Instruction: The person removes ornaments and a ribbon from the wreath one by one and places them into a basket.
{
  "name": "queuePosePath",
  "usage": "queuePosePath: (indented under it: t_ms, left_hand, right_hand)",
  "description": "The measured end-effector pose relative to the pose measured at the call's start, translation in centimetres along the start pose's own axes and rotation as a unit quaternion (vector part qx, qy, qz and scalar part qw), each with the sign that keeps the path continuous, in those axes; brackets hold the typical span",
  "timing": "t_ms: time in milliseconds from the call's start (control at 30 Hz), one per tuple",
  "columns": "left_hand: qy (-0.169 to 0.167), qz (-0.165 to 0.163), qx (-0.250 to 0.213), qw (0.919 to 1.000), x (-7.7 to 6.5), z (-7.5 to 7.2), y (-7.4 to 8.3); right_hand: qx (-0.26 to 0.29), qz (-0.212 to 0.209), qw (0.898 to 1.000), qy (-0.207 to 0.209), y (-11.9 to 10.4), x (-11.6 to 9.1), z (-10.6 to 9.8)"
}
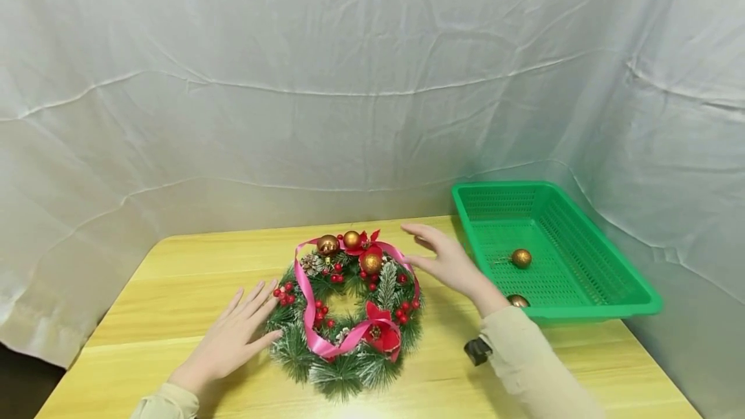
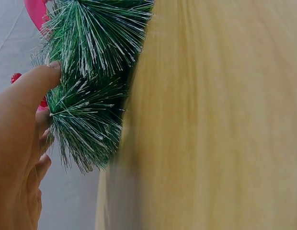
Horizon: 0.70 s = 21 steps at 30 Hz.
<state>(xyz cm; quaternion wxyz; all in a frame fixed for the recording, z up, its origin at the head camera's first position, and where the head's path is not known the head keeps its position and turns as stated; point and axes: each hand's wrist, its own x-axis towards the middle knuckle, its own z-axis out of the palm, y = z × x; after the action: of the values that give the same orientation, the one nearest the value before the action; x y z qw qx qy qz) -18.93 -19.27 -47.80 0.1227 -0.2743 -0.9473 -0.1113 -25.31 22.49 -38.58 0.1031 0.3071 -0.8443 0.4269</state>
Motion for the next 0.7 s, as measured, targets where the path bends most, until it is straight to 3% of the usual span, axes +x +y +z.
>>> queuePosePath:
  t_ms: [133,367,700]
  left_hand:
    - [-0.001,-0.002,-0.001,1.0,0.0,0.1,0.0]
    - [0.004,-0.004,-0.005,1.0,-0.1,0.1,-0.1]
    - [0.012,0.001,-0.002,0.9999,-0.2,0.4,-0.1]
  right_hand:
    - [0.006,0.008,1.0,-0.016,-0.3,1.0,2.5]
    - [-0.032,0.006,0.999,-0.028,-0.4,2.4,5.5]
    - [-0.042,0.036,0.997,-0.058,-0.1,3.2,7.2]
